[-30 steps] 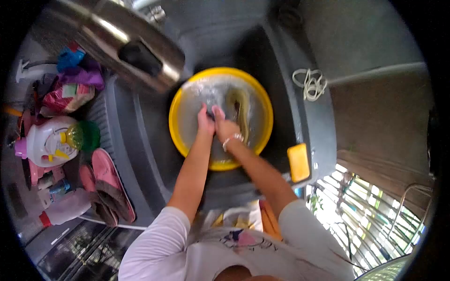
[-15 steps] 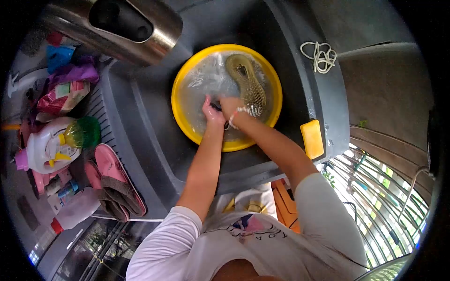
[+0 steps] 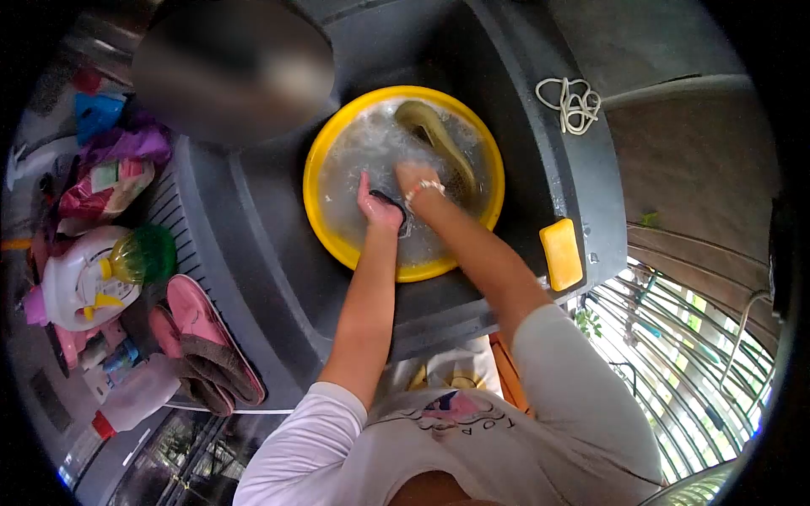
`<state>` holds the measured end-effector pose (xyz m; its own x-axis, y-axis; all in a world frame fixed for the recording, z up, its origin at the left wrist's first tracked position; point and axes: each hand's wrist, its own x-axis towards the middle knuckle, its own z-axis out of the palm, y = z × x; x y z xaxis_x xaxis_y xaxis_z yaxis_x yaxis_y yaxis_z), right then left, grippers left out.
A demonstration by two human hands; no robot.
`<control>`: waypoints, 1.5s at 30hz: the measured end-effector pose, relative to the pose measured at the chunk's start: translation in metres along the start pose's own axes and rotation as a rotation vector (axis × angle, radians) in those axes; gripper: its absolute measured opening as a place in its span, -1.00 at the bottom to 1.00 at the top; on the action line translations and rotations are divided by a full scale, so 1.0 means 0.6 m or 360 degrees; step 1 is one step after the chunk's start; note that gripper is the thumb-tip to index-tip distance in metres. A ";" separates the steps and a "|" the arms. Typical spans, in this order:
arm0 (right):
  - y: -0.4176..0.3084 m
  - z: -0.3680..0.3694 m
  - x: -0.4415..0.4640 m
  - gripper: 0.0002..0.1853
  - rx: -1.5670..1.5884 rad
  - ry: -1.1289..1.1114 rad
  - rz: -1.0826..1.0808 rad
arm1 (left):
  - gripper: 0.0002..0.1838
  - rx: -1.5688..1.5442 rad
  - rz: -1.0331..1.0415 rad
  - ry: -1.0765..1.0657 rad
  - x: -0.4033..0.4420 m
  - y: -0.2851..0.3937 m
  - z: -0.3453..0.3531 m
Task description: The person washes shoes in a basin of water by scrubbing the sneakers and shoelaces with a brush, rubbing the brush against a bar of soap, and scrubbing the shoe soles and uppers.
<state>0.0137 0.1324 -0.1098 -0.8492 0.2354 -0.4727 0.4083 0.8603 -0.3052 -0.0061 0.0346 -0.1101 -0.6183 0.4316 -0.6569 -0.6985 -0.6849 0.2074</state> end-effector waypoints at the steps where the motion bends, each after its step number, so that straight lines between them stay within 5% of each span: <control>1: -0.011 0.005 -0.002 -0.68 -0.0004 -0.0008 0.0003 | -0.40 -0.0006 -0.0004 0.0006 -0.002 -0.004 -0.012; 3: -0.033 0.009 -0.006 -0.72 0.0248 0.0148 0.0405 | -0.45 0.0375 -0.0182 -0.0161 0.006 -0.001 -0.026; 7: 0.000 0.000 -0.037 -0.73 0.0366 0.0104 0.0244 | -0.43 0.1279 -0.0221 -0.0204 0.003 0.010 -0.031; 9: 0.016 0.012 -0.013 -0.72 0.0379 0.0053 0.0282 | -0.41 0.1671 -0.0063 0.0142 -0.008 0.026 -0.022; 11: 0.047 0.062 0.042 -0.74 0.0386 0.0188 0.0102 | -0.39 0.1501 0.0119 0.0152 0.007 0.037 -0.036; 13: 0.033 0.011 -0.007 -0.73 0.0645 0.0265 0.0114 | -0.45 0.0772 -0.0149 0.0066 0.012 0.062 -0.046; 15: 0.023 -0.016 -0.041 -0.72 0.0743 0.0438 -0.0152 | -0.41 0.0759 -0.0229 0.0007 0.014 0.083 -0.057; 18: -0.010 0.000 -0.051 -0.64 0.0753 0.0145 -0.0063 | -0.42 0.0211 -0.0223 -0.0067 0.020 0.094 -0.079; 20: -0.037 0.008 -0.094 -0.61 0.0850 -0.0050 0.0066 | -0.46 0.0326 -0.0074 0.0078 0.016 0.089 -0.072; 22: -0.044 -0.010 -0.157 -0.56 0.0457 -0.0178 -0.0357 | -0.52 0.0559 0.0156 0.0362 -0.012 0.075 -0.030; 25: -0.025 -0.026 -0.127 -0.46 0.0274 -0.0241 -0.0519 | -0.50 0.0418 0.0016 0.0266 -0.001 0.087 -0.045; 26: -0.030 -0.038 -0.081 -0.47 0.0504 -0.0452 -0.0305 | -0.49 0.0268 0.0002 0.0331 0.005 0.087 -0.050; 27: -0.036 -0.035 -0.049 -0.47 0.0506 -0.0459 -0.0306 | -0.49 0.0267 0.0002 0.0338 0.007 0.084 -0.062; 29: -0.042 -0.016 -0.004 -0.49 0.0518 0.0146 -0.0265 | -0.49 0.0217 0.0097 0.0123 0.016 0.073 -0.076; 32: -0.036 0.026 -0.010 -0.47 0.0812 0.0104 0.0111 | -0.49 0.0297 0.0074 0.0208 0.031 0.068 -0.066; 35: -0.027 0.028 -0.116 -0.50 0.0468 -0.0030 -0.0306 | -0.48 0.0351 0.0180 0.0367 0.015 0.068 -0.050; 39: -0.016 0.005 -0.078 -0.60 0.0721 0.0082 -0.0330 | -0.46 0.0484 0.0243 0.0193 0.001 0.056 -0.042; 40: -0.017 -0.001 -0.030 -0.54 0.0332 -0.0007 -0.0363 | -0.46 0.0408 0.0227 0.0207 0.004 0.052 -0.036; 43: -0.030 -0.019 0.014 -0.42 -0.0018 -0.0067 -0.0228 | -0.47 0.0184 -0.0009 0.0013 0.017 0.048 -0.045; 45: -0.046 0.006 -0.056 -0.58 0.0396 -0.0100 0.0034 | -0.48 0.0329 0.0051 0.0014 0.029 0.046 -0.040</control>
<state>0.0322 0.0989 -0.0882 -0.8202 0.2173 -0.5292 0.5025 0.7157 -0.4850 -0.0272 0.0092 -0.1331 -0.6389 0.4058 -0.6536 -0.7381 -0.5629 0.3720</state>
